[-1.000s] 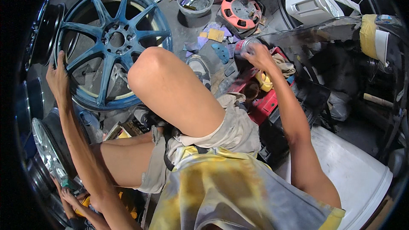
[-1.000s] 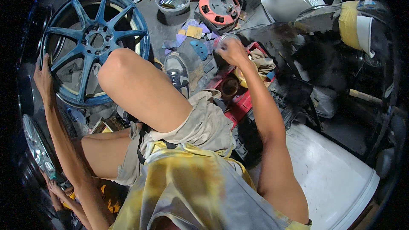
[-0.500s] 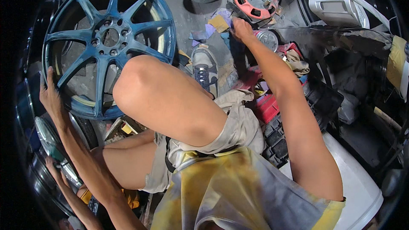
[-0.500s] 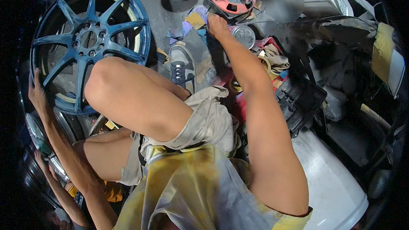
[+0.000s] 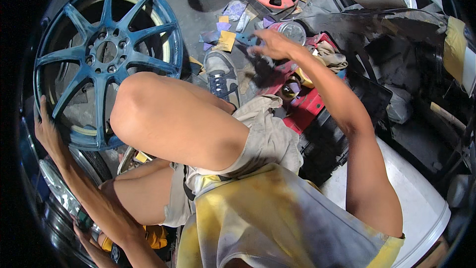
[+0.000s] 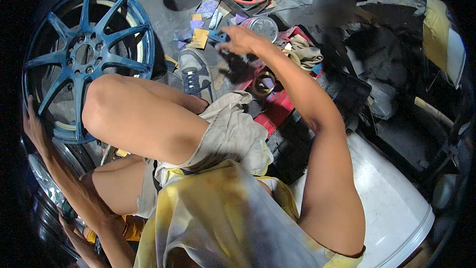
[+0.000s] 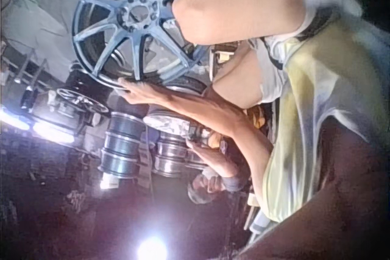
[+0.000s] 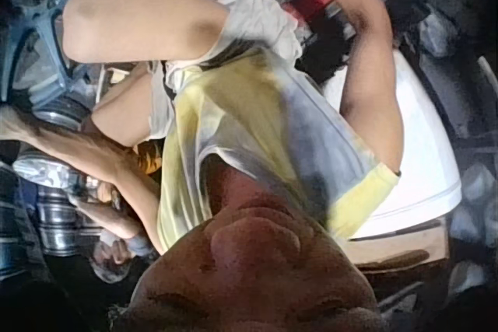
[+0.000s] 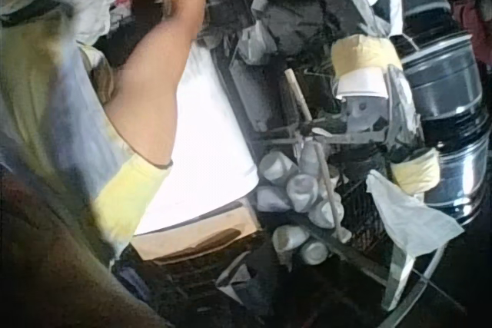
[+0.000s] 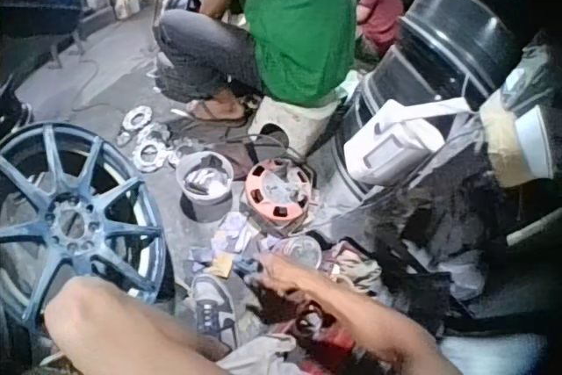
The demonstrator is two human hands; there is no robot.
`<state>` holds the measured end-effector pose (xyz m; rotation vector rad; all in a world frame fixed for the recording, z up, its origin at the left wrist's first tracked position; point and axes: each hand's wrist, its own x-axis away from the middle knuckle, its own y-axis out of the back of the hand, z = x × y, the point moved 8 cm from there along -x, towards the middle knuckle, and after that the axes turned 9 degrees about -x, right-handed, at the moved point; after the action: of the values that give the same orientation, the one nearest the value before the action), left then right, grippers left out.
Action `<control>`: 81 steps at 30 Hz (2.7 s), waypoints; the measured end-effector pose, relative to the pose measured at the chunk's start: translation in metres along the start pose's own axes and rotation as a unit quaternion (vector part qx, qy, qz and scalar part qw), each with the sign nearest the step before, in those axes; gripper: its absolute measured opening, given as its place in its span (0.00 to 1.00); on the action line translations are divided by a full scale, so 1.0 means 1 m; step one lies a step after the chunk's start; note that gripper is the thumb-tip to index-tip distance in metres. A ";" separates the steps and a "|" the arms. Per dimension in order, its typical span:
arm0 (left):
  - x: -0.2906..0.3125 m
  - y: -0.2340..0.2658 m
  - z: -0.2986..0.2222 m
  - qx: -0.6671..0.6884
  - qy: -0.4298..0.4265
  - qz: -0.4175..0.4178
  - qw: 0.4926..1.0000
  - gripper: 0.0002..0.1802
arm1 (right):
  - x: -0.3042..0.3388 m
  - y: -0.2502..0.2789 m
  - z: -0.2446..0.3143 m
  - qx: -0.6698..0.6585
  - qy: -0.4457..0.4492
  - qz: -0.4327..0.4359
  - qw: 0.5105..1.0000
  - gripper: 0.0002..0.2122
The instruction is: The person sits on the floor and sands a blue car wheel rim using a sanding block. They rotate the rim to access different areas and continue sanding the spokes and edges.
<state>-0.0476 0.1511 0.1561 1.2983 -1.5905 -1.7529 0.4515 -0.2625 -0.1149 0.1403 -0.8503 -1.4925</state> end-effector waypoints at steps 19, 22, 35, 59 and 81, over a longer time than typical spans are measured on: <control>0.010 -0.003 -0.020 0.138 0.135 0.007 0.981 0.23 | 0.223 -0.138 -0.081 0.113 -0.190 -0.088 0.971 0.09; 0.008 -0.007 -0.022 0.114 0.167 0.024 0.979 0.22 | 0.226 -0.151 -0.093 0.113 -0.203 -0.108 0.967 0.10; 0.015 0.014 -0.079 0.103 0.137 -0.020 0.985 0.23 | 0.226 -0.016 -0.099 -0.199 -0.245 0.020 0.949 0.11; -0.020 -0.002 -0.102 0.249 0.124 -0.093 0.956 0.15 | 0.010 -0.046 0.265 -0.202 0.149 -0.099 0.963 0.08; -0.013 0.002 -0.098 0.234 0.145 -0.096 0.956 0.14 | -0.043 -0.111 0.263 -0.327 0.050 -0.264 0.906 0.21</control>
<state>0.0410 0.1101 0.1718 1.8882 -1.8143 -1.2376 0.2181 -0.1297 -0.0091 -0.0613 -0.1861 -2.1863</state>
